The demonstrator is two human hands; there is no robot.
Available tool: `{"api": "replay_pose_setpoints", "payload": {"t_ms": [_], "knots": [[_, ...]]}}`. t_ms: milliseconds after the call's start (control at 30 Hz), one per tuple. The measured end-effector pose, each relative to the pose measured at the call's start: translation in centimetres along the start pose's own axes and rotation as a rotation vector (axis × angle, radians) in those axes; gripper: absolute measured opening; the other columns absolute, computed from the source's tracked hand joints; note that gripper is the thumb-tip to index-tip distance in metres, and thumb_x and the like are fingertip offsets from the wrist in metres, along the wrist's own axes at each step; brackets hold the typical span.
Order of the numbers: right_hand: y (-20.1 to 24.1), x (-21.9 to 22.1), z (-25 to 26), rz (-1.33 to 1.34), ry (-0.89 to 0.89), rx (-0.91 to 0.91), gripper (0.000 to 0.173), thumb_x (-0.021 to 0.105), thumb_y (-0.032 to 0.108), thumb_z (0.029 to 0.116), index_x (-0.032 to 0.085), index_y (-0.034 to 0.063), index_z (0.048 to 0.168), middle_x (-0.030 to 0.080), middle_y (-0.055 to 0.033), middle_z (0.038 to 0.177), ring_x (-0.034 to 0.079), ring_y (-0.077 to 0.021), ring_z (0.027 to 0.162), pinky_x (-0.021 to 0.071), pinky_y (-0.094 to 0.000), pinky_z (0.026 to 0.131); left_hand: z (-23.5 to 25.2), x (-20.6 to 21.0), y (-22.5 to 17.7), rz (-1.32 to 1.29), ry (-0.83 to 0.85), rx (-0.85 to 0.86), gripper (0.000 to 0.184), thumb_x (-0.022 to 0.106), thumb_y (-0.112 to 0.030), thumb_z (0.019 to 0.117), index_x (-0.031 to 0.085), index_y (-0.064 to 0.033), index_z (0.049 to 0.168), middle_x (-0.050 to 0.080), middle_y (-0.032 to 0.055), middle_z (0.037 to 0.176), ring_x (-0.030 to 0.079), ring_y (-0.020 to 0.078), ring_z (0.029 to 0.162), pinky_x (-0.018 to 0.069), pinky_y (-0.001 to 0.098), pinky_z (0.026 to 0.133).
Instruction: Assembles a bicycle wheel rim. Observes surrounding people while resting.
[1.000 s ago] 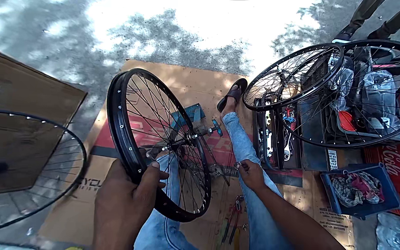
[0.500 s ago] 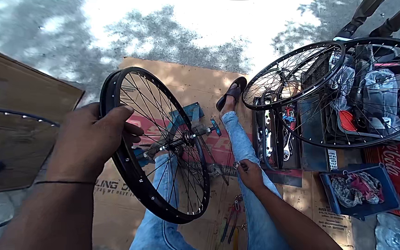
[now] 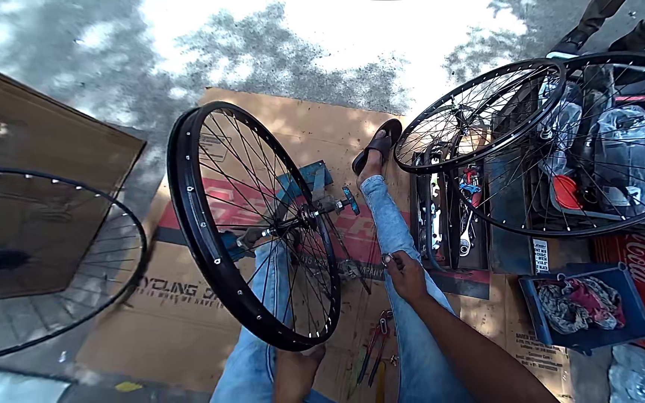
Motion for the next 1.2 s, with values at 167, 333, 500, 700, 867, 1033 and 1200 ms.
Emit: {"api": "replay_pose_setpoints", "payload": {"t_ms": [167, 333, 500, 700, 867, 1033, 1200], "knots": [[0.2, -0.8, -0.8, 0.278, 0.022, -0.037, 0.032, 0.043, 0.033, 0.1081, 0.064, 0.0082, 0.106, 0.073, -0.0041, 0.084, 0.073, -0.0181, 0.076, 0.0617, -0.0426, 0.072, 2.1, 6.2, -0.3, -0.147, -0.024, 0.028, 0.070, 0.084, -0.029, 0.0823, 0.057, -0.0016, 0.141, 0.055, 0.0212, 0.144, 0.054, 0.0328, 0.134, 0.0416, 0.0496, 0.112], [1.4, -1.9, -1.5, 0.545, 0.057, -0.093, 0.028, 0.038, 0.019, 0.1087, 0.060, 0.0027, 0.105, 0.073, -0.0086, 0.093, 0.073, -0.0197, 0.086, 0.0612, -0.0376, 0.082, 1.8, 6.2, -1.0, -0.279, -0.081, 0.055, 0.033, 0.073, -0.014, 0.0904, 0.069, 0.0024, 0.118, 0.070, 0.0144, 0.122, 0.066, 0.0213, 0.111, 0.0505, 0.0409, 0.101], [3.7, -1.8, -3.4, 0.605, 0.142, -0.146, 0.020, 0.059, 0.017, 0.1005, 0.068, 0.0007, 0.108, 0.069, -0.0117, 0.118, 0.070, -0.0193, 0.098, 0.0597, -0.0362, 0.087, -2.5, 1.3, -4.8, -0.343, -0.237, 0.171, 0.037, 0.064, -0.015, 0.0842, 0.065, 0.0066, 0.115, 0.069, 0.0155, 0.122, 0.066, 0.0130, 0.108, 0.0529, 0.0322, 0.095], [12.8, -1.0, -6.2, 0.536, 0.125, -0.547, 0.064, 0.087, 0.020, 0.0812, 0.059, -0.0019, 0.134, 0.073, -0.0085, 0.123, 0.069, -0.0180, 0.116, 0.0572, -0.0406, 0.104, -5.3, -4.3, -9.8, -0.537, -0.399, 0.378, 0.044, 0.061, -0.003, 0.0870, 0.046, 0.0164, 0.123, 0.066, 0.0175, 0.123, 0.069, 0.0106, 0.092, 0.0581, 0.0284, 0.084], [19.9, -0.6, -5.1, 0.494, 0.061, -0.743, 0.048, 0.085, 0.033, 0.0839, 0.072, 0.0100, 0.124, 0.074, -0.0031, 0.118, 0.069, -0.0157, 0.111, 0.0564, -0.0404, 0.101, -5.1, -8.6, -13.8, -0.636, -0.473, 0.573, 0.042, 0.042, -0.016, 0.1064, 0.043, 0.0171, 0.132, 0.065, 0.0058, 0.119, 0.067, 0.0047, 0.093, 0.0586, 0.0243, 0.083], [24.3, 0.2, -3.7, 0.501, 0.036, -0.830, 0.043, 0.087, 0.032, 0.0820, 0.075, 0.0119, 0.118, 0.075, -0.0021, 0.115, 0.068, -0.0144, 0.108, 0.0553, -0.0416, 0.099, -2.9, -11.6, -16.2, -0.783, -0.660, 0.502, 0.015, 0.046, -0.002, 0.1040, 0.057, 0.0039, 0.111, 0.068, -0.0037, 0.092, 0.065, 0.0013, 0.067, 0.0575, 0.0171, 0.061], [26.0, 1.6, -2.6, 0.534, 0.111, -0.808, 0.041, 0.086, 0.033, 0.0834, 0.077, 0.0097, 0.117, 0.075, -0.0043, 0.116, 0.068, -0.0163, 0.111, 0.0543, -0.0391, 0.101, -1.9, -12.1, -16.8, -0.945, -0.674, 0.460, 0.015, 0.047, 0.002, 0.1002, 0.054, 0.0037, 0.113, 0.065, -0.0049, 0.089, 0.066, 0.0015, 0.077, 0.0586, 0.0191, 0.073]]}}
Point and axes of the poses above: each hand's wrist, its own z-axis towards the middle knuckle, its own x-axis out of the palm, y = z × x, the point moved 9 cm from there along z, towards the middle knuckle
